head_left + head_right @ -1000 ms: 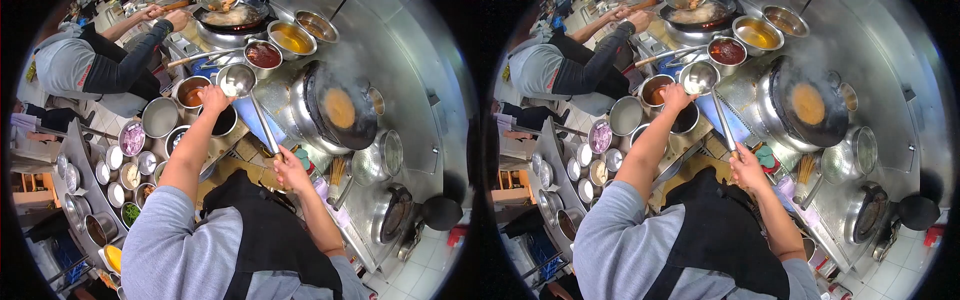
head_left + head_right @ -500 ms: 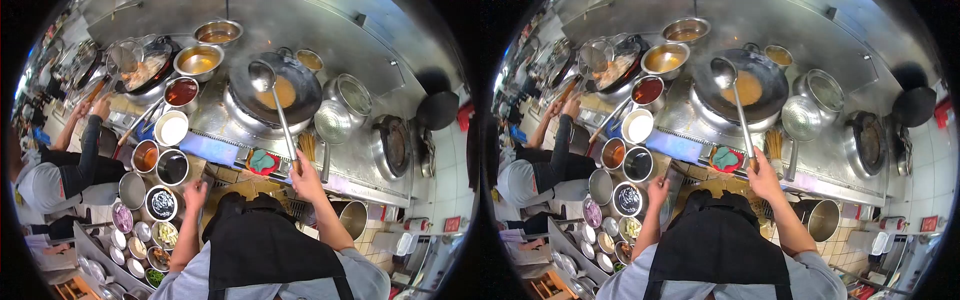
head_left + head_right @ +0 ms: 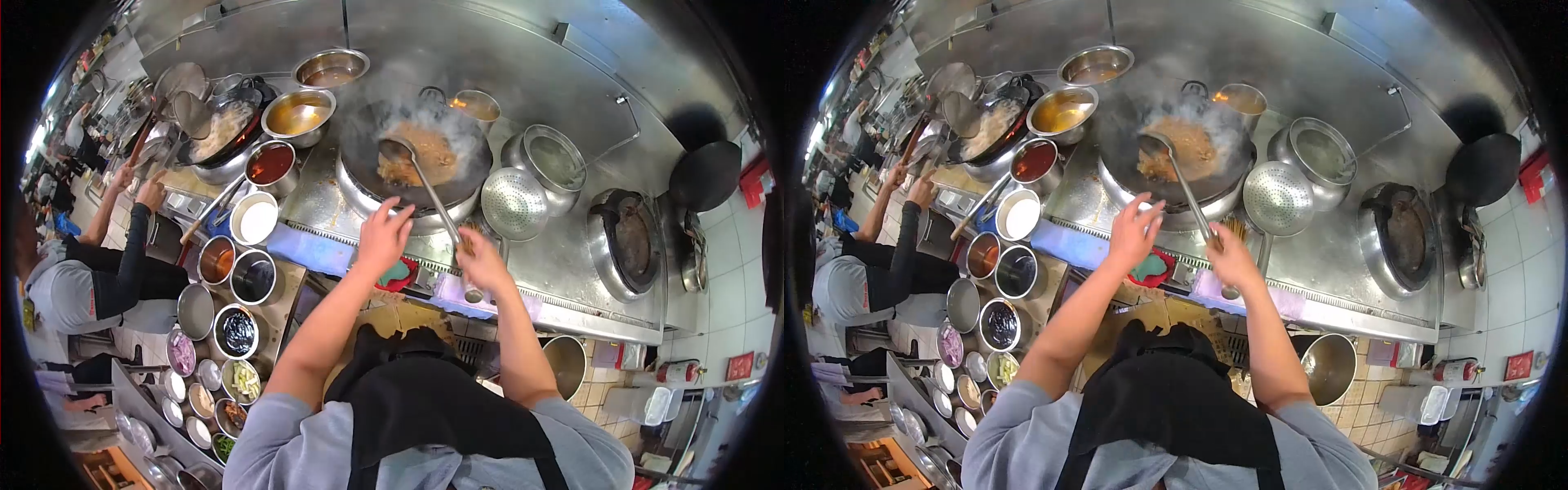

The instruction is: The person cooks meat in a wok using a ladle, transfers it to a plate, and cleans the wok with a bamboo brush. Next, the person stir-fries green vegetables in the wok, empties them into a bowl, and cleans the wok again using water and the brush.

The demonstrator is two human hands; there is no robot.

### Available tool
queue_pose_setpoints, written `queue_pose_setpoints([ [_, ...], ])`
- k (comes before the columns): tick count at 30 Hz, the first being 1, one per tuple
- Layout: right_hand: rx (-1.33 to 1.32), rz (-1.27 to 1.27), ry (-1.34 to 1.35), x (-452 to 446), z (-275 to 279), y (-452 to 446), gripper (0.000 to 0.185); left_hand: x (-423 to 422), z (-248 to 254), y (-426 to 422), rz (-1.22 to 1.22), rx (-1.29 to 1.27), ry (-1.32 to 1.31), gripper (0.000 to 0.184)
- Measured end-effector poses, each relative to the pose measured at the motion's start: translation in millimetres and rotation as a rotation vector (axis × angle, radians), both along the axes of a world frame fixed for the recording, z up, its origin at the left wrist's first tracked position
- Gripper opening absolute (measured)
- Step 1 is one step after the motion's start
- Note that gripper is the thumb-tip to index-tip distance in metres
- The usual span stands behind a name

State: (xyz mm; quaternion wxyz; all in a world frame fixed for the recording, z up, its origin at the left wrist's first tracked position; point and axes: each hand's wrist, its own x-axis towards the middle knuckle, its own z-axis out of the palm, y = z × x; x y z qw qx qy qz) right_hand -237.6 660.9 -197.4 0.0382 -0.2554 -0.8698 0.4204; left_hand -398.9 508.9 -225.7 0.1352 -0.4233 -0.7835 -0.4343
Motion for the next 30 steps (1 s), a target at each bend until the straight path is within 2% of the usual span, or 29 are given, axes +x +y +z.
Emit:
queue_pose_setpoints([
  [1, -0.272, -0.099, -0.023, -15.7, 1.4, 6.8, 0.056, -8.4, -1.9, 12.0, 0.0, -0.001, -0.006, 0.015],
  [2, -0.54, -0.197, -0.04, -27.8, -1.1, 8.7, 0.055, -19.2, -9.4, 25.0, 0.017, -0.157, -0.118, 0.015],
  [3, -0.276, -0.17, -0.011, -38.9, -22.0, 3.0, 0.055, -25.9, -18.1, 33.2, 0.035, -0.313, -0.229, 0.016],
  [4, -0.016, -0.143, 0.016, -48.3, -49.6, -0.7, 0.055, -28.2, -27.4, 35.5, 0.034, -0.311, -0.231, 0.016],
  [5, -0.063, -0.154, 0.054, -47.2, -67.2, -1.9, 0.055, -32.8, -34.9, 36.2, 0.046, -0.338, -0.217, 0.016],
  [6, -0.062, -0.153, 0.06, -35.3, -54.0, -1.0, 0.055, -38.8, -36.8, 36.1, 0.06, -0.364, -0.197, 0.017],
  [8, -0.382, -0.141, -0.095, 2.3, -7.2, 11.2, 0.055, -39.4, -30.2, 32.0, 0.065, -0.39, -0.177, 0.017],
  [9, -0.38, -0.139, -0.095, 7.8, -10.1, 27.5, 0.055, -39.4, -26.8, 31.1, 0.076, -0.409, -0.166, 0.016],
  [11, -0.068, -0.075, 0.113, 20.4, -23.2, 48.4, 0.048, -36.8, -27.6, 29.2, 0.064, -0.389, -0.158, 0.017],
  [12, -0.072, -0.081, 0.106, 7.9, -22.5, 41.7, 0.048, -37.3, -27.4, 29.4, 0.057, -0.362, -0.138, 0.017],
  [14, 0.239, -0.203, 0.025, -36.2, -19.6, 14.3, 0.052, -38.6, -28.3, 30.5, 0.044, -0.337, -0.186, 0.018],
  [17, 0.007, -0.195, 0.069, -47.1, -42.0, -1.1, 0.054, -35.7, -37.7, 30.3, 0.029, -0.271, -0.235, 0.018],
  [18, 0.006, -0.198, 0.067, -35.0, -34.9, -0.2, 0.054, -39.2, -39.3, 29.9, 0.025, -0.233, -0.224, 0.018],
  [20, -0.456, -0.175, -0.063, -2.6, -3.9, 11.2, 0.055, -43.9, -38.7, 26.2, -0.015, -0.286, -0.259, 0.023],
  [22, -0.368, -0.199, -0.078, 5.0, 6.5, 29.2, 0.054, -36.5, -30.9, 17.4, -0.067, -0.341, -0.22, 0.038],
  [23, -0.288, -0.227, -0.085, 4.1, 6.9, 32.3, 0.054, -33.3, -29.5, 13.0, -0.065, -0.348, -0.232, 0.038],
  [24, -0.294, -0.226, -0.094, -10.2, 0.5, 28.1, 0.054, -32.3, -27.0, 11.1, -0.075, -0.384, -0.213, 0.046],
  [25, -0.053, -0.237, -0.007, -32.2, -12.8, 18.6, 0.054, -29.8, -24.7, 9.6, -0.087, -0.419, -0.196, 0.054],
  [26, 0.187, -0.242, 0.077, -47.4, -28.6, 11.2, 0.054, -26.4, -20.7, 7.0, -0.089, -0.425, -0.208, 0.054],
  [28, -0.005, -0.281, 0.122, -59.3, -53.1, -1.3, 0.055, -21.0, -13.6, 1.0, -0.07, -0.461, -0.211, 0.059],
  [29, -0.142, -0.244, 0.033, -48.8, -57.5, 1.7, 0.054, -18.0, -13.7, -3.9, -0.071, -0.472, -0.194, 0.059],
  [30, -0.142, -0.242, 0.034, -31.5, -35.6, -0.9, 0.054, -13.6, -18.5, -12.0, -0.069, -0.472, -0.193, 0.059],
])
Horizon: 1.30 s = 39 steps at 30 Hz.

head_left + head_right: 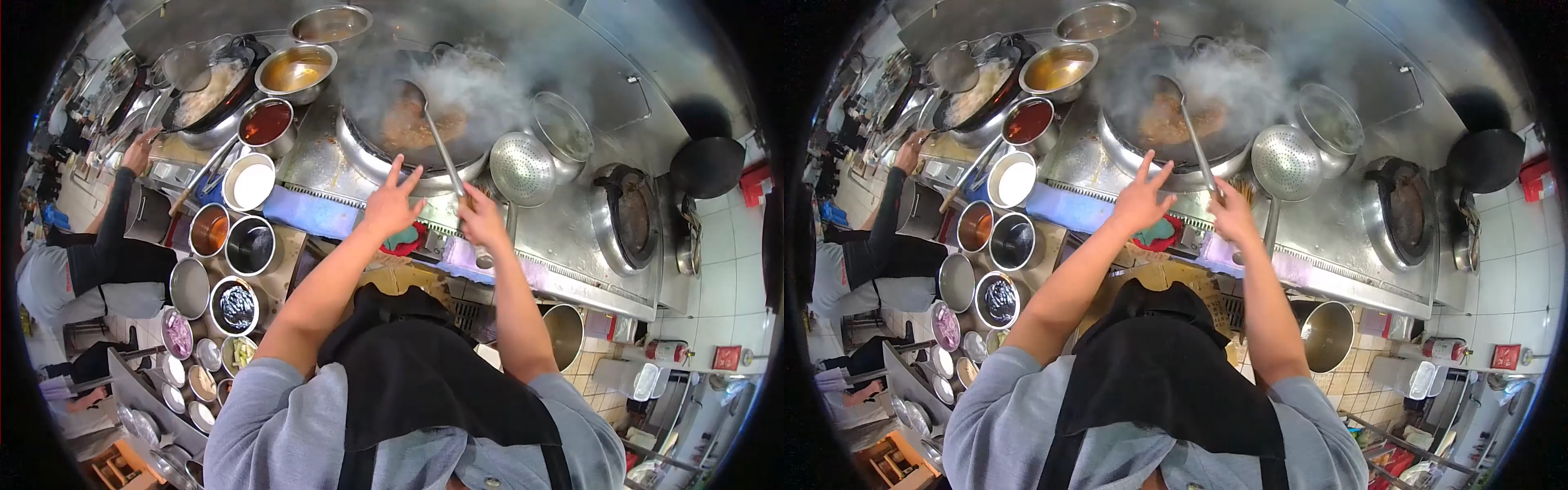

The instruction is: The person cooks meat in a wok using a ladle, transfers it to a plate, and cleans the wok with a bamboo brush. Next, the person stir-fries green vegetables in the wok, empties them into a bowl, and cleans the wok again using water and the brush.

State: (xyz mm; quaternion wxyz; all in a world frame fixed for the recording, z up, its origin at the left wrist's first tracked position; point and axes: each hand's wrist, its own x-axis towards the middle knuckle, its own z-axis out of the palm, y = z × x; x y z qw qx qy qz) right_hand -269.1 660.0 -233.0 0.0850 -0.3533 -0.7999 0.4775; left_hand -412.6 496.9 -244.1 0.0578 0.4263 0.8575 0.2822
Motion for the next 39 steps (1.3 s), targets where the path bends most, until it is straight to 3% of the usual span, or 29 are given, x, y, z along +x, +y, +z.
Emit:
queue_pose_setpoints([
  [2, -0.329, 0.043, -0.072, 27.8, 44.7, 7.9, 0.054, 10.7, -13.0, -20.3, -0.049, 0.159, 0.067, 0.057],
  [3, -0.326, 0.057, -0.077, 26.3, 43.6, 19.1, 0.054, 17.3, -9.6, -35.1, -0.098, 0.202, -0.133, 0.052],
  [5, 0.078, 0.072, -0.019, 29.4, 26.5, 32.1, 0.055, 33.3, -12.9, -68.1, -0.204, 0.177, -0.481, 0.042],
  [6, 0.073, 0.069, -0.023, 13.2, 5.4, 29.6, 0.055, 35.1, -17.3, -80.9, -0.256, 0.117, -0.611, 0.038],
  [8, 0.554, 0.027, 0.132, -20.3, -41.0, 12.2, 0.054, 44.0, -44.5, -107.3, -0.205, 0.017, -0.655, 0.034],
  [9, 0.551, 0.027, 0.127, -16.0, -40.1, 7.0, 0.054, 46.9, -80.2, -121.6, -0.168, -0.062, -0.635, 0.035],
  [11, -0.363, -0.071, 0.218, -11.1, -23.5, -9.0, 0.053, 47.2, -137.0, -152.9, -0.107, -0.226, -0.618, 0.037],
  [15, -0.471, -0.024, 0.084, 31.5, 34.1, 17.4, 0.051, 49.3, -226.2, -229.8, -0.035, -0.616, -0.548, 0.04],
  [17, -0.172, -0.045, 0.053, 30.1, 41.7, 22.3, 0.048, 55.5, -250.6, -271.8, -0.034, -0.762, -0.528, 0.04],
  [18, -0.171, -0.048, 0.052, 18.7, 27.3, 21.2, 0.048, 56.2, -271.5, -290.4, -0.073, -0.843, -0.491, 0.039],
  [20, 0.364, -0.011, 0.052, -10.2, -14.3, 10.7, 0.045, 61.7, -310.8, -322.0, -0.2, -0.904, -0.408, 0.039],
  [21, 0.36, -0.015, 0.058, -7.3, -11.2, 9.8, 0.045, 58.3, -317.7, -330.1, -0.319, -0.962, -0.321, 0.039],
  [22, 0.001, -0.024, 0.058, -2.1, -3.9, 7.9, 0.045, 56.0, -299.3, -326.6, -0.317, -0.968, -0.311, 0.039],
  [23, -0.354, -0.026, 0.056, 1.9, 1.1, 8.7, 0.045, 59.1, -270.8, -315.4, -0.096, -0.887, -0.426, 0.039],
  [24, -0.349, -0.02, 0.061, 6.9, 1.1, 18.7, 0.045, 59.6, -246.9, -298.8, 0.126, -0.79, -0.54, 0.04],
  [26, 0.731, 0.253, 0.249, 21.9, -2.6, 38.6, 0.049, 52.9, -240.8, -278.8, 0.325, -0.501, -0.733, 0.038],
  [27, 0.731, 0.266, 0.246, 24.6, 12.0, 30.6, 0.049, 48.0, -223.8, -263.1, 0.359, -0.343, -0.853, 0.038],
  [29, -0.109, -0.012, 0.084, 28.8, 57.8, 4.3, 0.051, 38.3, -163.8, -231.0, 0.36, -0.058, -0.95, 0.035],
  [30, -0.108, 0.009, 0.083, 29.4, 53.4, 5.9, 0.051, 31.0, -136.3, -218.0, 0.334, 0.07, -0.924, 0.034],
  [32, -0.821, -0.198, 0.351, 22.6, 35.6, 9.8, 0.052, 9.9, -112.9, -208.1, 0.297, 0.455, -0.984, 0.038],
  [33, -0.332, -0.138, 0.12, 9.5, 30.8, -0.9, 0.053, 1.1, -85.2, -207.1, 0.393, 0.571, -1.102, 0.045],
  [36, -0.347, -0.021, 0.178, 0.7, 36.7, -23.7, 0.056, -46.3, -37.2, -218.2, 0.553, 1.118, -1.447, 0.064],
  [39, -0.516, 0.12, 0.152, 0.1, 59.0, -75.2, 0.057, -87.0, -23.0, -241.3, 0.532, 1.331, -1.513, 0.072],
])
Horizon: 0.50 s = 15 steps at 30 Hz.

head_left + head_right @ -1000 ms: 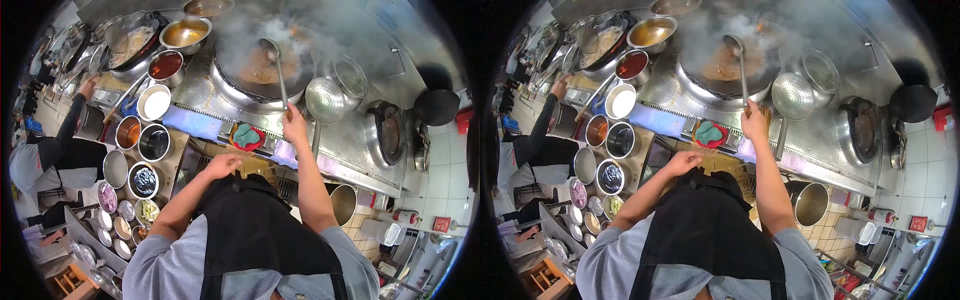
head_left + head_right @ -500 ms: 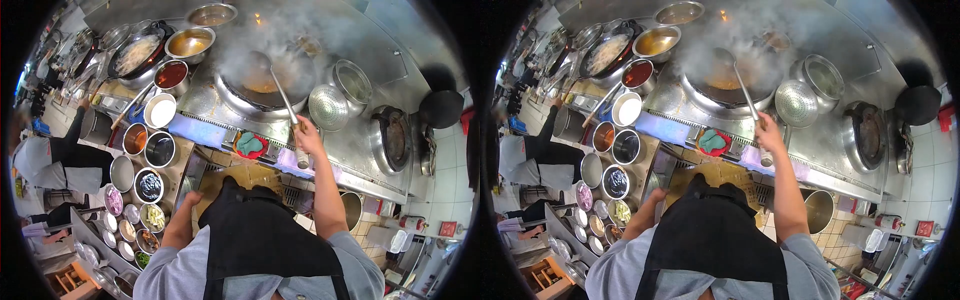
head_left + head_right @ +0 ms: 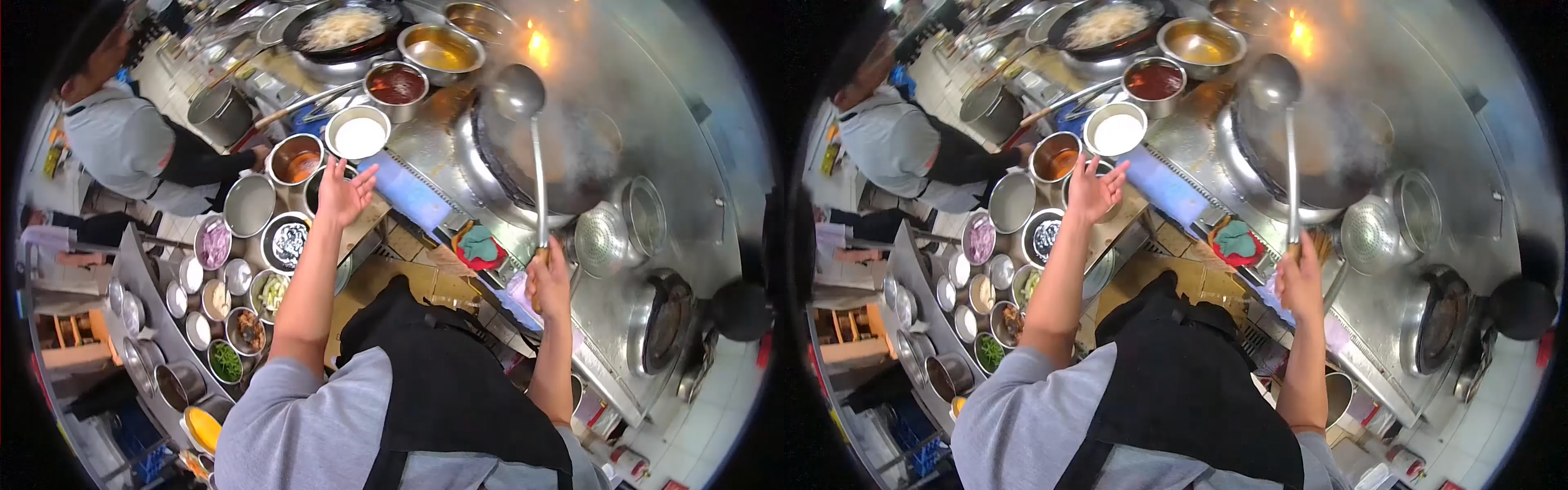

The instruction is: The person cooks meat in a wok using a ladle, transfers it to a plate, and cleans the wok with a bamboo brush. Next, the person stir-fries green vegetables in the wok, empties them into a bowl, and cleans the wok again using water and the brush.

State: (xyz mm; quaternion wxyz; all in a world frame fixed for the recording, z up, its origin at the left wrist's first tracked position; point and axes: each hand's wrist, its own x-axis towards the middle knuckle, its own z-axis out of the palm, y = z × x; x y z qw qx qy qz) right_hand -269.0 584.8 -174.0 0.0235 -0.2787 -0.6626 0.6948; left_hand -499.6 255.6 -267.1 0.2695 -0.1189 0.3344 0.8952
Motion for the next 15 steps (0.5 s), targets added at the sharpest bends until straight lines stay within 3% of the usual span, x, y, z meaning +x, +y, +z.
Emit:
queue_pose_setpoints([
  [3, -0.158, 0.216, -0.067, -7.2, 13.0, -36.6, 0.061, -32.7, -3.0, -6.7, 0.035, -0.073, -0.135, 0.076],
  [7, -0.081, 0.425, -0.109, -37.6, -3.8, -77.7, 0.058, -62.4, -11.3, -7.3, -0.035, -0.088, -0.225, 0.088],
  [9, 0.255, 0.564, -0.076, -55.0, -28.3, -99.2, 0.058, -71.4, -15.1, -6.0, -0.054, -0.131, -0.206, 0.094],
  [10, 0.255, 0.563, -0.078, -60.5, -40.9, -108.4, 0.058, -75.7, -17.9, -5.3, -0.05, -0.125, -0.238, 0.091],
  [12, 0.796, 0.633, 0.016, -71.4, -51.8, -124.8, 0.062, -82.1, -22.5, -6.8, -0.075, -0.108, -0.229, 0.087],
  [13, 0.796, 0.633, 0.016, -74.8, -48.4, -130.3, 0.062, -84.1, -24.8, -7.9, -0.099, -0.092, -0.221, 0.083],
  [15, 0.749, 0.734, -0.265, -78.3, -38.4, -138.9, 0.064, -86.1, -25.9, -7.7, -0.092, -0.108, -0.226, 0.082],
])
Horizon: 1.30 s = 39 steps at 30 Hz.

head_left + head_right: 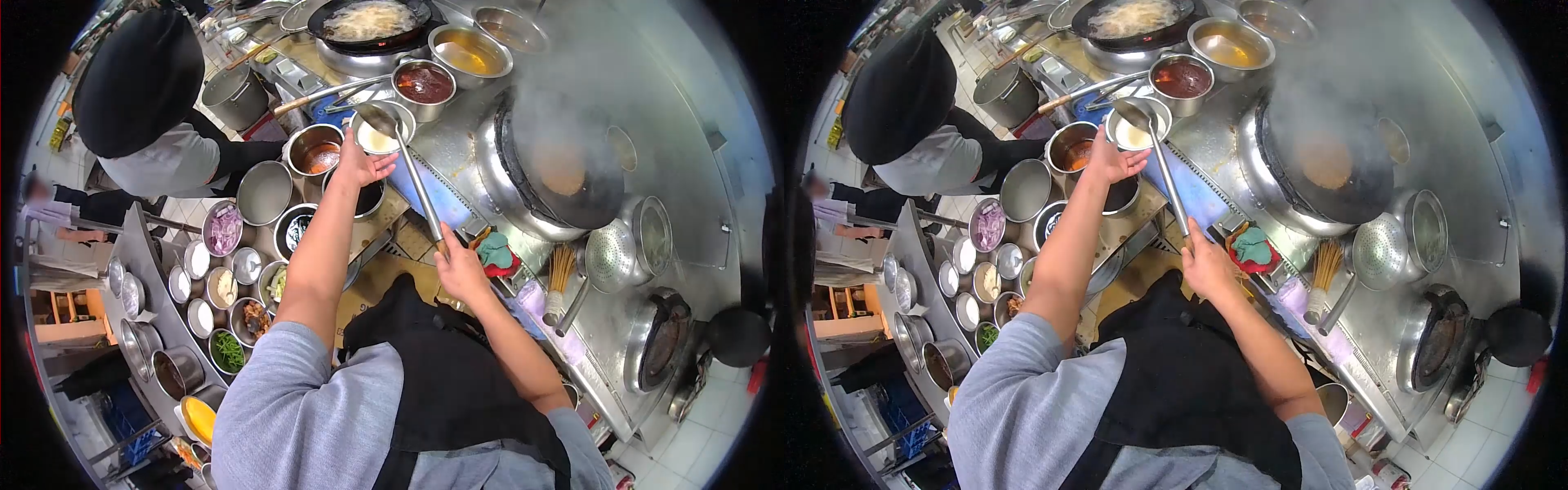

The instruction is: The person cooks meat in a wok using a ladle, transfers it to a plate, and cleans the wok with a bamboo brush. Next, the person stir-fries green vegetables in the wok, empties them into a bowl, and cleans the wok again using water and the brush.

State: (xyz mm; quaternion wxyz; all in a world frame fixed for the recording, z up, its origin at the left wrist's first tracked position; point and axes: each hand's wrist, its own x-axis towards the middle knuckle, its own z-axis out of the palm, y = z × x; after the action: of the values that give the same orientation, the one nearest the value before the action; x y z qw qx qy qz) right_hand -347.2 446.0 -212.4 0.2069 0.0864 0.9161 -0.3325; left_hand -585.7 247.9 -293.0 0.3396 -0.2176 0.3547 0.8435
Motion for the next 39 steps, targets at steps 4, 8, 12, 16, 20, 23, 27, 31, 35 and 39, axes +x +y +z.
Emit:
queue_pose_setpoints([
  [4, -0.051, 0.02, 0.187, 13.9, -16.9, -3.4, 0.062, 3.3, 5.4, -0.6, -0.005, -0.002, 0.029, 0.081],
  [8, -0.252, -0.028, 0.121, 11.6, -26.0, 13.7, 0.058, 4.0, 5.3, 1.4, -0.008, -0.056, 0.014, 0.082],
  [12, -1.232, -0.493, -0.28, 2.3, 5.5, 32.4, 0.051, 11.4, -3.2, 3.6, 0.022, -0.097, 0.061, 0.086],
  [16, -1.929, -0.651, -0.412, 22.2, 23.5, 64.0, 0.035, 59.2, 7.5, 17.4, 0.147, -0.147, 0.071, 0.084],
  [20, -2.338, -0.701, -0.375, 72.8, 45.1, 101.9, 0.032, 132.0, -22.4, 18.3, -0.03, -0.034, 0.11, 0.063],
  [23, -2.059, -0.773, -0.054, 106.7, 62.2, 127.4, 0.04, 197.8, -56.1, 13.5, -0.187, -0.194, 0.078, 0.059],
  [27, -0.69, -0.682, 0.198, 122.4, 62.2, 195.7, 0.053, 269.5, -115.0, 1.7, -0.464, -0.59, 0.06, 0.062],
  [31, 0.302, -0.289, 0.753, 107.5, 8.6, 271.1, 0.049, 310.7, -192.3, -24.4, -0.937, -1.067, 0.311, 0.055],
  [35, -0.082, -0.545, 0.518, 76.5, -54.2, 266.9, 0.048, 336.9, -138.4, -5.4, -0.926, -1.137, 0.257, 0.049],
  [39, -0.72, -0.591, 0.148, 139.5, 3.0, 311.8, 0.051, 344.1, -154.2, -14.5, -0.673, -1.232, 0.35, 0.046],
])
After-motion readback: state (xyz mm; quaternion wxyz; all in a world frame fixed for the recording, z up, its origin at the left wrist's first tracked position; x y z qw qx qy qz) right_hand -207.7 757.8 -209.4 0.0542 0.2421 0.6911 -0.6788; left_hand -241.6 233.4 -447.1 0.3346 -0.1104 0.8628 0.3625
